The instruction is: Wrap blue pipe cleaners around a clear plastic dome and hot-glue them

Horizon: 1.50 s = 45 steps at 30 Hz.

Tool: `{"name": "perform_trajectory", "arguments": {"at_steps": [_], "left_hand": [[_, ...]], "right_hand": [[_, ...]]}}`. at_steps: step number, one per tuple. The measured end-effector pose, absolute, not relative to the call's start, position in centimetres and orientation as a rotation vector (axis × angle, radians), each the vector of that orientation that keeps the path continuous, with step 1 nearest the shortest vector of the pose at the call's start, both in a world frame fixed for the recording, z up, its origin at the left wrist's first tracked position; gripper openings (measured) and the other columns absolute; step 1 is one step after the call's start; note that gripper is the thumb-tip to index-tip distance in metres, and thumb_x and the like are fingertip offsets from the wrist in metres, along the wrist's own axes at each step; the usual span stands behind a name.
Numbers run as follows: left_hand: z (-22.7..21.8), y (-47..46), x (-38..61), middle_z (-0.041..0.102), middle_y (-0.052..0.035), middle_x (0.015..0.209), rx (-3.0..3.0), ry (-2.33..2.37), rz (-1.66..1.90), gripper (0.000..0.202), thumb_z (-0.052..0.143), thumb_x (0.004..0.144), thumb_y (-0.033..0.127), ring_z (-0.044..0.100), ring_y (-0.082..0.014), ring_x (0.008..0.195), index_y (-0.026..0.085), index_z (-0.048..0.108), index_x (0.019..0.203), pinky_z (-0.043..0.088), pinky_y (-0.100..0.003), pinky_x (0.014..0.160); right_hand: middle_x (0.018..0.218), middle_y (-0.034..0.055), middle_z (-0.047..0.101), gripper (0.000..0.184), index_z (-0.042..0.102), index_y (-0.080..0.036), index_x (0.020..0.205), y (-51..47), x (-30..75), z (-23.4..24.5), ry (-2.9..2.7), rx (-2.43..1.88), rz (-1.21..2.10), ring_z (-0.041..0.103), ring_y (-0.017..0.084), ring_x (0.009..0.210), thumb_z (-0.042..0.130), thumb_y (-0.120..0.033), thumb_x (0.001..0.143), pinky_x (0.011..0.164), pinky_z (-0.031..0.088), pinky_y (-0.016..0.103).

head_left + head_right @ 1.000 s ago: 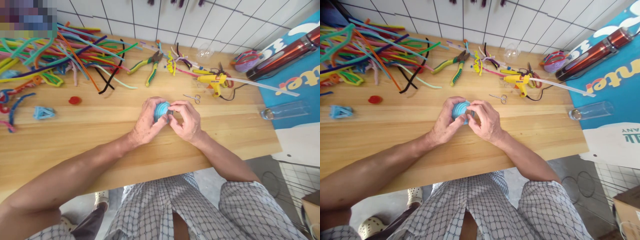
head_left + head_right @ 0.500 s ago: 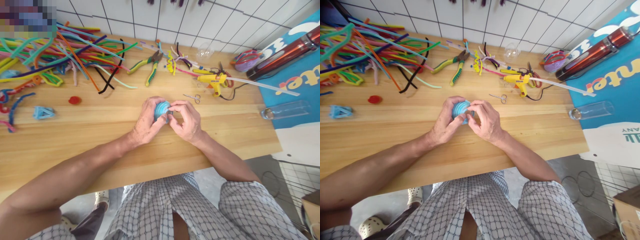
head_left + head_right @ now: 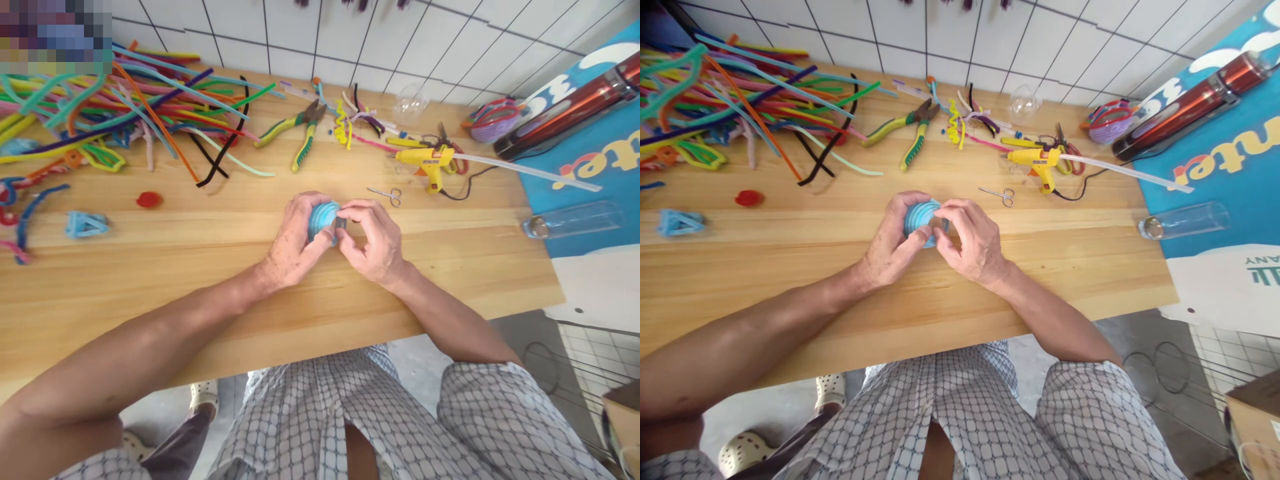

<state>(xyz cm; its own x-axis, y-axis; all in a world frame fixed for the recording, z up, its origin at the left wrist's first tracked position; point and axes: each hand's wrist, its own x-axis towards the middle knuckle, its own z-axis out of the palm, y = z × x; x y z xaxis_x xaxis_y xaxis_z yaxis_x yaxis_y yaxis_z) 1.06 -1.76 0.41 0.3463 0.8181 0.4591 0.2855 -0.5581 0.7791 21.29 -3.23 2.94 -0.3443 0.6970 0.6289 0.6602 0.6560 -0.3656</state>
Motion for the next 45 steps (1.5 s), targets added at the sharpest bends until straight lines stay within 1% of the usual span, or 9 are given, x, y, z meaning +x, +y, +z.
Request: {"name": "perform_trajectory", "arguments": {"at_steps": [5,8,15,19,24,30,33,40,45], "left_hand": [[0.21,-1.73,1.13,0.063,-0.0154,0.136,2.030,0.941,1.216,0.038,0.054,0.106,0.040,0.062,-0.0296,0.128,0.022,0.050,0.139,0.053,-0.053,0.112],[0.23,-1.72,1.13,0.063,-0.0153,0.136,2.038,0.950,1.206,0.039,0.053,0.107,0.043,0.061,-0.0297,0.130,0.023,0.049,0.140,0.053,-0.053,0.113],[0.32,-1.72,1.11,0.064,-0.0151,0.136,2.022,0.951,1.205,0.040,0.052,0.108,0.049,0.062,-0.0300,0.129,0.023,0.051,0.139,0.053,-0.052,0.113],[0.21,-1.73,1.12,0.064,-0.0153,0.137,2.019,0.954,1.192,0.040,0.054,0.107,0.047,0.062,-0.0308,0.129,0.024,0.050,0.139,0.053,-0.054,0.113],[0.19,-1.78,1.17,0.063,-0.0156,0.137,2.009,0.962,1.203,0.042,0.056,0.106,0.047,0.062,-0.0305,0.129,0.022,0.051,0.139,0.053,-0.053,0.113],[0.41,-1.88,0.87,0.064,-0.0155,0.138,1.942,0.945,1.173,0.041,0.043,0.110,0.048,0.064,-0.0323,0.129,0.023,0.053,0.141,0.055,-0.057,0.113],[0.46,-1.88,0.84,0.065,-0.0160,0.137,1.908,0.941,1.176,0.042,0.042,0.111,0.050,0.065,-0.0331,0.127,0.023,0.055,0.140,0.056,-0.058,0.112],[0.58,-1.78,1.08,0.066,-0.0132,0.135,1.883,0.976,1.161,0.041,0.048,0.111,0.056,0.064,-0.0278,0.127,0.024,0.055,0.137,0.054,-0.050,0.115],[0.69,-1.73,1.09,0.066,-0.0129,0.134,1.894,0.972,1.160,0.040,0.047,0.112,0.054,0.064,-0.0269,0.127,0.023,0.054,0.136,0.052,-0.049,0.115]], "right_hand": [[0.118,0.0121,0.076,0.030,0.066,-0.024,0.125,-3.13,21.27,2.81,-2.059,-1.007,0.034,0.075,0.027,0.109,0.066,-0.020,0.096,0.089,0.066,0.043],[0.121,0.0111,0.076,0.033,0.066,-0.025,0.128,-3.12,21.29,2.83,-2.076,-1.020,0.023,0.075,0.027,0.111,0.066,-0.020,0.095,0.093,0.066,0.045],[0.118,0.0090,0.077,0.030,0.067,-0.027,0.123,-3.11,21.34,2.94,-2.096,-1.002,-0.020,0.076,0.027,0.109,0.065,-0.018,0.095,0.094,0.066,0.047],[0.119,0.0087,0.076,0.032,0.067,-0.028,0.124,-3.12,21.45,2.90,-2.107,-1.022,0.035,0.075,0.028,0.111,0.065,-0.018,0.094,0.097,0.065,0.050],[0.117,0.0089,0.076,0.030,0.067,-0.027,0.124,-3.11,21.43,2.93,-2.105,-0.997,0.014,0.075,0.028,0.111,0.064,-0.018,0.095,0.095,0.065,0.048],[0.120,0.0087,0.076,0.029,0.067,-0.028,0.123,-3.08,21.44,2.79,-2.107,-1.039,0.028,0.075,0.028,0.111,0.065,-0.021,0.096,0.096,0.065,0.049],[0.120,0.0086,0.076,0.028,0.067,-0.028,0.123,-3.10,21.44,2.78,-2.110,-1.044,0.023,0.075,0.028,0.110,0.065,-0.021,0.096,0.096,0.065,0.049],[0.118,0.0094,0.076,0.027,0.066,-0.027,0.123,-3.10,21.19,2.91,-2.102,-1.007,-0.022,0.075,0.027,0.109,0.064,-0.020,0.096,0.093,0.066,0.047],[0.119,0.0091,0.077,0.031,0.066,-0.027,0.123,-3.15,21.16,2.98,-2.117,-1.030,-0.010,0.075,0.029,0.109,0.065,-0.020,0.094,0.094,0.066,0.049]]}}
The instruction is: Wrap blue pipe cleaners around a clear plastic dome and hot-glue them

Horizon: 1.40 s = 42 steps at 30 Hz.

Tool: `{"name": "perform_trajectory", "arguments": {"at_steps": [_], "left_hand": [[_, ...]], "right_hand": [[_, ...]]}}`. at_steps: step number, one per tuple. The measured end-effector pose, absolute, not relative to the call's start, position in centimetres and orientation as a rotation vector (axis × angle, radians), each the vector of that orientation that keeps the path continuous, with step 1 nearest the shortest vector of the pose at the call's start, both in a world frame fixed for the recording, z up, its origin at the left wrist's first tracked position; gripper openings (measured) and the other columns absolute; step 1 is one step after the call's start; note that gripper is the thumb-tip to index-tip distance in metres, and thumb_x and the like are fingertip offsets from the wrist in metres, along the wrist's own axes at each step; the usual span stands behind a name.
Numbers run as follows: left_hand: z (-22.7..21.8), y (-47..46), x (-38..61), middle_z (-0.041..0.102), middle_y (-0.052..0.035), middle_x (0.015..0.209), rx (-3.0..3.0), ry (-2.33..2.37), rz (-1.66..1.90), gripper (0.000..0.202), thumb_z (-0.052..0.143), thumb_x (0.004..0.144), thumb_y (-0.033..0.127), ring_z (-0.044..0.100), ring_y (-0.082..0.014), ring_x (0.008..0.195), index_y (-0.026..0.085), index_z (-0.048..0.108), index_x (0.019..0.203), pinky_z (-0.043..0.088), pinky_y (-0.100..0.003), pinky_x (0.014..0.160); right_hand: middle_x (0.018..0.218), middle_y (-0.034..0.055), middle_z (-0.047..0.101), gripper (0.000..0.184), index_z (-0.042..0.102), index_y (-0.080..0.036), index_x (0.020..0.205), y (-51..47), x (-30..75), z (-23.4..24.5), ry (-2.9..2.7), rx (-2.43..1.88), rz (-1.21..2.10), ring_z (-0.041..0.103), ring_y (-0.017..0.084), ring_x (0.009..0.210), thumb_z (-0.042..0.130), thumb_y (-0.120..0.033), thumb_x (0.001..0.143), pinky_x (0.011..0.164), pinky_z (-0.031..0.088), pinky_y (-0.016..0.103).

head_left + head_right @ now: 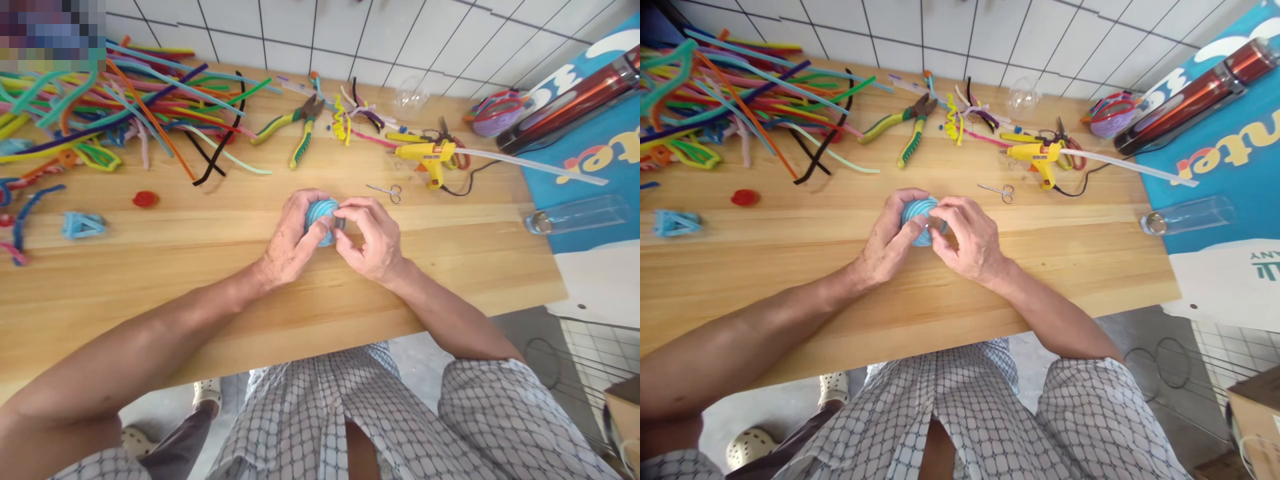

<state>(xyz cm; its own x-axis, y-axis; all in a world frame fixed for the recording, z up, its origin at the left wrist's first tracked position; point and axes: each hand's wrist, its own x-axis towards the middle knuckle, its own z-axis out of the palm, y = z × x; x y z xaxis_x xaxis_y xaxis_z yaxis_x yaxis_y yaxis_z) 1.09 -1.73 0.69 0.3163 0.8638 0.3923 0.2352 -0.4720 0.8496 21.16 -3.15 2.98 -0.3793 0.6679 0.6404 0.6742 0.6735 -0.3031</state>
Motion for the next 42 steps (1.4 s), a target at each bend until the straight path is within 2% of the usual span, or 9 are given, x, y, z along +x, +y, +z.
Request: {"name": "perform_trajectory", "arguments": {"at_steps": [6,12,42], "left_hand": [[0.54,-1.69,1.09,0.066,-0.0131,0.135,1.914,0.968,1.169,0.034,0.049,0.110,0.046,0.064,-0.0283,0.127,0.024,0.054,0.136,0.053,-0.050,0.114],[0.77,-1.71,1.12,0.065,-0.0135,0.134,1.905,0.964,1.155,0.032,0.053,0.107,0.035,0.064,-0.0272,0.128,0.021,0.054,0.135,0.052,-0.048,0.115],[0.90,-1.67,1.03,0.068,-0.0119,0.132,1.777,0.975,1.136,0.034,0.053,0.109,0.048,0.066,-0.0285,0.125,0.024,0.058,0.133,0.055,-0.051,0.111]], "right_hand": [[0.120,0.0097,0.076,0.032,0.066,-0.027,0.123,-3.22,21.22,2.97,-2.121,-1.032,0.030,0.075,0.029,0.111,0.067,-0.021,0.092,0.096,0.065,0.051],[0.120,0.0097,0.076,0.031,0.066,-0.026,0.123,-3.29,21.13,2.98,-2.103,-1.036,0.051,0.074,0.029,0.111,0.067,-0.021,0.092,0.096,0.064,0.050],[0.119,0.0095,0.075,0.032,0.066,-0.027,0.124,-3.06,21.12,2.83,-2.058,-0.984,0.103,0.074,0.029,0.111,0.068,-0.020,0.092,0.096,0.065,0.049]]}}
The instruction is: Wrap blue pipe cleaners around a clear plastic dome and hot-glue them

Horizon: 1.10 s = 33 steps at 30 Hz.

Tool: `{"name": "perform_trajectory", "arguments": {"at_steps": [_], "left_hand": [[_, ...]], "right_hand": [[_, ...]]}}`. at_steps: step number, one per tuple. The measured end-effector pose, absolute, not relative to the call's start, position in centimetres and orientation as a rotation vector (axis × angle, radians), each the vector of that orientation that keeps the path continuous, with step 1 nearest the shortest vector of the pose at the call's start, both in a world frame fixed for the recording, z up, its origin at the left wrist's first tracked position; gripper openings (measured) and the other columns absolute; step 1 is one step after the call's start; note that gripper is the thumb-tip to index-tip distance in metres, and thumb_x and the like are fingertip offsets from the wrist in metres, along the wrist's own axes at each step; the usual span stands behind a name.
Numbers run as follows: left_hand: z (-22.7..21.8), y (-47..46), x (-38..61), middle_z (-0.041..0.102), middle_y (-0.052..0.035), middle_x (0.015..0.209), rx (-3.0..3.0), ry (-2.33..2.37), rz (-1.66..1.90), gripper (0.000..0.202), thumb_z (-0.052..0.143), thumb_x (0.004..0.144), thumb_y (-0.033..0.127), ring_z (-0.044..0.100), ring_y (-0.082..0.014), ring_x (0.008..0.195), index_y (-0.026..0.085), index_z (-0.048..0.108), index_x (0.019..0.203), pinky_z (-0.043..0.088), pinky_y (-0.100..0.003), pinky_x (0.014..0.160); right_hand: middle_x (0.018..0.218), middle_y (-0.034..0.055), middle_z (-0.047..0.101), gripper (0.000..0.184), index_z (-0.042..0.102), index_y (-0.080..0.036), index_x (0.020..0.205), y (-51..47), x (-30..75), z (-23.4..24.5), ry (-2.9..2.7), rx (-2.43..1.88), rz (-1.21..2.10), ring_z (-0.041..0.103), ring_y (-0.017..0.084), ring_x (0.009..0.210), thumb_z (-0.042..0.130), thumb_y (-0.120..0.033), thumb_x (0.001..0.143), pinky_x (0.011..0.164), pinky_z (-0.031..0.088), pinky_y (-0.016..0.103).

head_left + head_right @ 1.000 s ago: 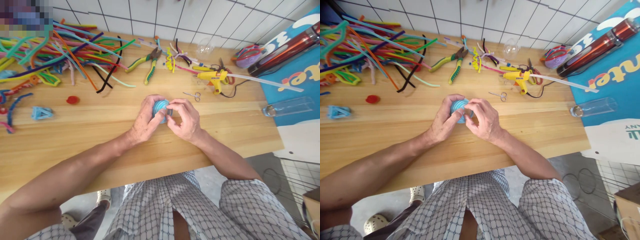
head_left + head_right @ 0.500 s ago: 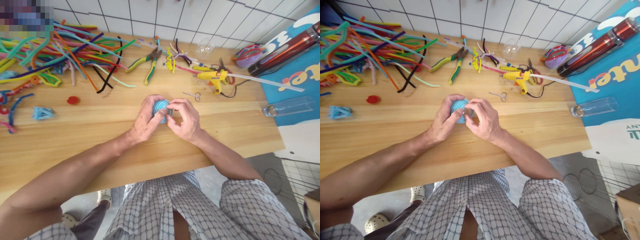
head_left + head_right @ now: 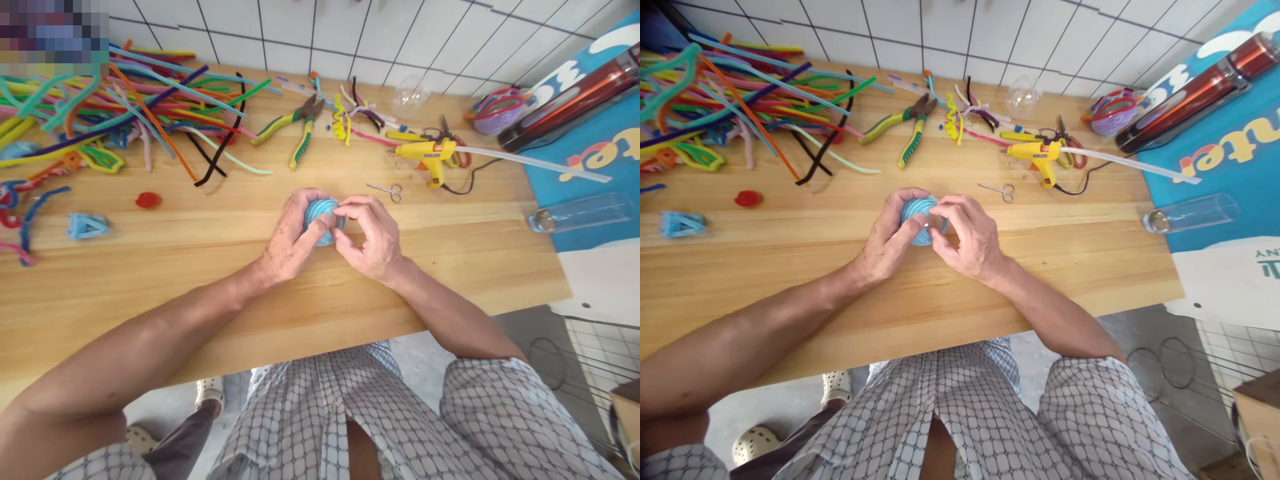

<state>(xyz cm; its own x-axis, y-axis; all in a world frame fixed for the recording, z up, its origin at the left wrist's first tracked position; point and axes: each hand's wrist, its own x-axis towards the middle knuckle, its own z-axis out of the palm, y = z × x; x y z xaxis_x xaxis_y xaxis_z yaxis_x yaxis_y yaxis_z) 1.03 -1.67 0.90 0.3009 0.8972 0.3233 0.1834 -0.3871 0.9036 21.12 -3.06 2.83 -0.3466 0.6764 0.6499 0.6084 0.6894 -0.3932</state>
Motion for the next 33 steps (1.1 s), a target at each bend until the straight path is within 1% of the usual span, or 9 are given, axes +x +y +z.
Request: {"name": "perform_trajectory", "arguments": {"at_steps": [5,10,12,18,21,24,26,30,33], "left_hand": [[1.0,-1.7,0.8,0.068,-0.0131,0.134,1.739,0.968,1.120,0.039,0.046,0.110,0.052,0.065,-0.0297,0.127,0.023,0.059,0.134,0.053,-0.053,0.114],[0.8,-1.6,0.8,0.066,-0.0142,0.135,1.785,0.942,1.107,0.045,0.059,0.104,0.054,0.065,-0.0308,0.127,0.023,0.057,0.136,0.055,-0.053,0.113],[0.8,-1.5,0.8,0.065,-0.0148,0.137,1.812,0.938,1.108,0.046,0.061,0.103,0.052,0.065,-0.0307,0.127,0.022,0.055,0.137,0.056,-0.053,0.112],[0.6,-1.3,0.7,0.064,-0.0136,0.143,1.864,0.962,1.093,0.044,0.057,0.106,0.047,0.063,-0.0300,0.134,0.022,0.055,0.142,0.053,-0.052,0.118],[0.2,-1.2,0.7,0.062,-0.0139,0.149,1.823,0.980,1.107,0.048,0.054,0.109,0.053,0.061,-0.0301,0.139,0.025,0.052,0.148,0.051,-0.052,0.121],[0.1,-1.3,0.7,0.060,-0.0112,0.153,1.793,1.007,1.148,0.046,0.050,0.111,0.057,0.059,-0.0280,0.142,0.032,0.051,0.150,0.049,-0.051,0.124],[0.1,-1.4,0.8,0.060,-0.0108,0.152,1.810,1.012,1.166,0.046,0.048,0.111,0.059,0.059,-0.0272,0.143,0.033,0.052,0.149,0.049,-0.050,0.124],[0.2,-1.2,0.9,0.064,-0.0130,0.145,1.864,0.984,1.177,0.050,0.044,0.112,0.060,0.060,-0.0276,0.139,0.027,0.053,0.148,0.049,-0.050,0.122],[0.2,-1.1,1.0,0.066,-0.0127,0.141,1.872,0.970,1.174,0.050,0.044,0.112,0.061,0.061,-0.0269,0.136,0.026,0.056,0.146,0.049,-0.049,0.121]], "right_hand": [[0.121,0.0097,0.075,0.033,0.066,-0.027,0.125,-3.0,21.3,2.7,-2.069,-1.004,0.134,0.073,0.030,0.113,0.069,-0.022,0.092,0.100,0.063,0.052],[0.120,0.0091,0.075,0.033,0.066,-0.028,0.125,-3.0,21.3,2.8,-2.072,-0.999,0.144,0.073,0.030,0.115,0.069,-0.021,0.093,0.099,0.063,0.051],[0.120,0.0092,0.075,0.032,0.067,-0.027,0.125,-3.0,21.2,2.9,-2.059,-0.993,0.149,0.073,0.029,0.114,0.069,-0.021,0.094,0.099,0.063,0.050],[0.120,0.0097,0.074,0.021,0.069,-0.026,0.121,-2.6,21.6,2.9,-2.018,-1.008,0.248,0.073,0.025,0.106,0.063,-0.024,0.101,0.091,0.064,0.044],[0.118,0.0083,0.074,0.020,0.070,-0.027,0.121,-2.2,22.0,3.0,-2.020,-1.042,0.333,0.072,0.023,0.099,0.058,-0.030,0.105,0.088,0.063,0.044],[0.115,0.0073,0.074,0.020,0.070,-0.026,0.120,-2.1,22.2,3.0,-2.007,-1.048,0.339,0.072,0.022,0.095,0.058,-0.033,0.106,0.087,0.063,0.043],[0.113,0.0072,0.075,0.018,0.069,-0.026,0.119,-2.1,22.1,3.0,-1.993,-1.043,0.323,0.072,0.021,0.093,0.059,-0.032,0.106,0.085,0.062,0.042],[0.109,0.0068,0.076,0.014,0.068,-0.025,0.116,-2.0,22.0,2.9,-1.983,-1.073,0.305,0.073,0.021,0.093,0.061,-0.031,0.105,0.081,0.063,0.040],[0.108,0.0063,0.076,0.014,0.067,-0.026,0.116,-2.0,22.0,2.9,-1.976,-1.094,0.302,0.073,0.022,0.093,0.061,-0.031,0.104,0.081,0.063,0.040]]}}
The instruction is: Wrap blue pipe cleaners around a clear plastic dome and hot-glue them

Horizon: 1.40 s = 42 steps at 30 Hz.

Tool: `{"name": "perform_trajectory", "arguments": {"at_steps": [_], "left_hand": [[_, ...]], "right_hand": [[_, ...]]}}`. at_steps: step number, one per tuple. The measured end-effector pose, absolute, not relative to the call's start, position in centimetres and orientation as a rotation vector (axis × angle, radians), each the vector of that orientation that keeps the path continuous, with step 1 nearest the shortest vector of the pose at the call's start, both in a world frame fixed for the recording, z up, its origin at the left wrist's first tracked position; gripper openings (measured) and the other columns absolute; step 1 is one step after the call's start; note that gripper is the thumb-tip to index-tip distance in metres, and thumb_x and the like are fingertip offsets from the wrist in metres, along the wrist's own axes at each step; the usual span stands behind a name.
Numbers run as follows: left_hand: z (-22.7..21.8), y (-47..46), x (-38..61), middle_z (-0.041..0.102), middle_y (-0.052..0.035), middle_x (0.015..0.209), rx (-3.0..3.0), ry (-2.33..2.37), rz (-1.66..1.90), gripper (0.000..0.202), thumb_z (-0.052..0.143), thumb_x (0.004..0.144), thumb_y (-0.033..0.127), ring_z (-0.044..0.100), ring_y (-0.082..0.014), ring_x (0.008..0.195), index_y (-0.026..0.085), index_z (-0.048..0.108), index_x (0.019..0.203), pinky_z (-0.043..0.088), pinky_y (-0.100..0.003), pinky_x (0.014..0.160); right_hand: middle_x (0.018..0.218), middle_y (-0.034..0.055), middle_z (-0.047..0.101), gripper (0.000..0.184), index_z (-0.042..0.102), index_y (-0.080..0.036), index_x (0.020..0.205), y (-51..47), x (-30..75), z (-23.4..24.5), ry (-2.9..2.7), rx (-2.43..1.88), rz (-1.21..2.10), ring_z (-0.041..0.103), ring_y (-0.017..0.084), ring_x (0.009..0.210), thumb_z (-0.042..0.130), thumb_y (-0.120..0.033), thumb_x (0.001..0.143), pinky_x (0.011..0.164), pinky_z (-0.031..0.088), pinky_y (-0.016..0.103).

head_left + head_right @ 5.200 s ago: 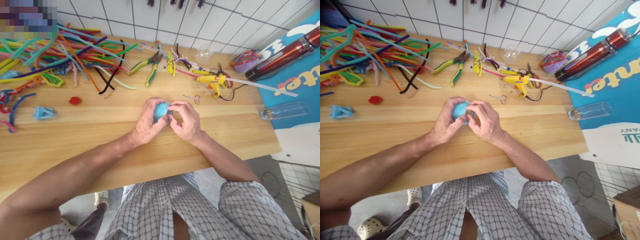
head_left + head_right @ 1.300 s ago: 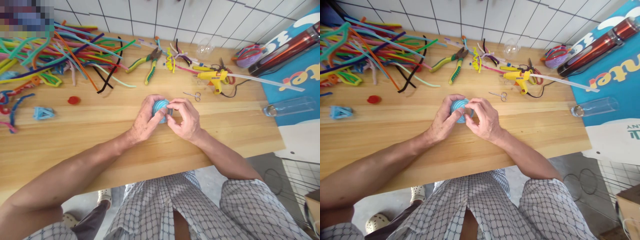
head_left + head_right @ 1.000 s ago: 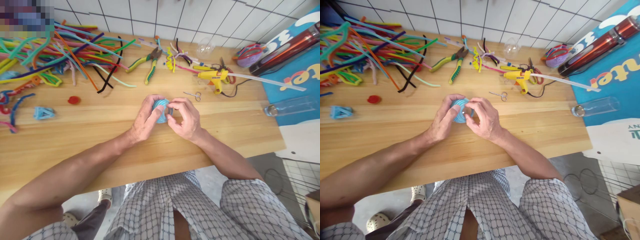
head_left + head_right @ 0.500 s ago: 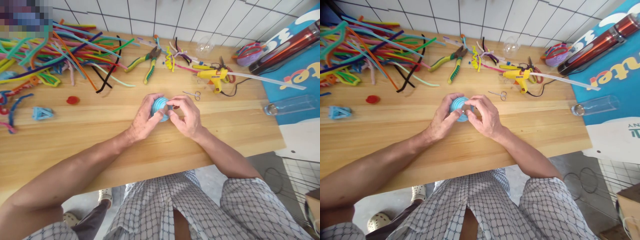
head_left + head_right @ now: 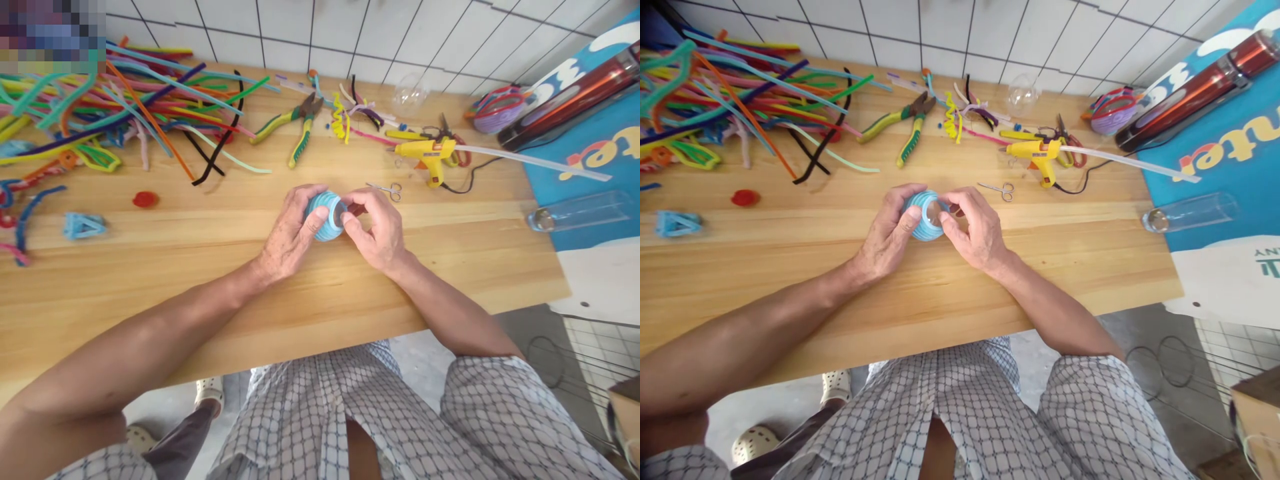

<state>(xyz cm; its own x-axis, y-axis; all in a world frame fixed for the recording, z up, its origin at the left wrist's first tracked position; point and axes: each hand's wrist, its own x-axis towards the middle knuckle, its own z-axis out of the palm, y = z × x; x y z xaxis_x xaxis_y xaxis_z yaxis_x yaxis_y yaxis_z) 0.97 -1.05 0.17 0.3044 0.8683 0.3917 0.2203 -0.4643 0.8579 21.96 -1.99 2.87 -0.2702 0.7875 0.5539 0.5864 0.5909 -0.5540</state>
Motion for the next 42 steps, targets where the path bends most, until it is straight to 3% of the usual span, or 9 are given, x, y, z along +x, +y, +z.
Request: {"name": "perform_trajectory", "arguments": {"at_steps": [5,11,19,23,27,32,42], "left_hand": [[0.1,-1.0,1.2,0.069,-0.0137,0.139,1.816,0.993,1.160,0.053,0.046,0.111,0.063,0.065,-0.0264,0.132,0.022,0.059,0.142,0.052,-0.049,0.118],[0.5,-0.8,1.4,0.073,-0.0131,0.130,1.788,0.972,1.130,0.055,0.048,0.109,0.067,0.070,-0.0276,0.122,0.021,0.063,0.135,0.057,-0.051,0.112],[0.7,-1.0,1.3,0.073,-0.0139,0.133,1.891,0.939,1.107,0.060,0.043,0.109,0.071,0.068,-0.0283,0.126,0.021,0.064,0.135,0.056,-0.051,0.113],[0.3,-1.2,1.3,0.064,-0.0181,0.145,1.887,0.955,1.108,0.077,0.064,0.095,0.078,0.064,-0.0317,0.135,0.020,0.056,0.144,0.054,-0.052,0.115],[0.0,-1.2,1.5,0.064,-0.0181,0.145,1.943,0.921,1.111,0.081,0.080,0.088,0.070,0.064,-0.0327,0.135,0.021,0.052,0.146,0.054,-0.052,0.115],[-0.1,-1.4,1.5,0.062,-0.0169,0.149,1.978,0.916,1.122,0.074,0.078,0.094,0.060,0.062,-0.0323,0.138,0.023,0.047,0.151,0.054,-0.052,0.116],[0.0,-1.5,1.6,0.063,-0.0146,0.142,2.056,0.862,1.220,0.058,0.075,0.099,0.049,0.062,-0.0314,0.135,0.026,0.051,0.146,0.053,-0.053,0.116]], "right_hand": [[0.110,0.0070,0.076,0.016,0.068,-0.025,0.118,-2.0,22.0,3.1,-1.952,-1.034,0.329,0.074,0.022,0.098,0.062,-0.032,0.104,0.082,0.064,0.040],[0.123,0.0072,0.073,0.035,0.066,-0.030,0.134,-2.2,21.8,3.4,-1.883,-1.014,0.514,0.072,0.025,0.111,0.063,-0.047,0.104,0.091,0.066,0.045],[0.105,0.0033,0.074,0.028,0.071,-0.027,0.103,-1.6,21.7,2.6,-1.757,-1.046,0.654,0.072,0.020,0.098,0.071,-0.055,0.100,0.086,0.064,0.039],[0.098,0.0014,0.074,0.031,0.069,-0.026,0.094,-1.4,21.8,2.5,-1.633,-1.063,0.753,0.071,0.018,0.093,0.072,-0.057,0.099,0.085,0.062,0.037],[0.095,0.0004,0.074,0.034,0.069,-0.025,0.089,-0.9,22.1,2.2,-1.550,-1.073,0.792,0.071,0.017,0.089,0.074,-0.059,0.095,0.083,0.060,0.036],[0.093,0.0002,0.073,0.037,0.066,-0.025,0.085,-0.8,22.3,2.0,-1.553,-1.070,0.795,0.071,0.019,0.091,0.071,-0.061,0.095,0.082,0.059,0.037],[0.097,0.0004,0.072,0.025,0.064,-0.024,0.082,-0.7,22.6,2.0,-1.584,-1.110,0.855,0.068,0.017,0.089,0.074,-0.044,0.092,0.077,0.057,0.033]]}}
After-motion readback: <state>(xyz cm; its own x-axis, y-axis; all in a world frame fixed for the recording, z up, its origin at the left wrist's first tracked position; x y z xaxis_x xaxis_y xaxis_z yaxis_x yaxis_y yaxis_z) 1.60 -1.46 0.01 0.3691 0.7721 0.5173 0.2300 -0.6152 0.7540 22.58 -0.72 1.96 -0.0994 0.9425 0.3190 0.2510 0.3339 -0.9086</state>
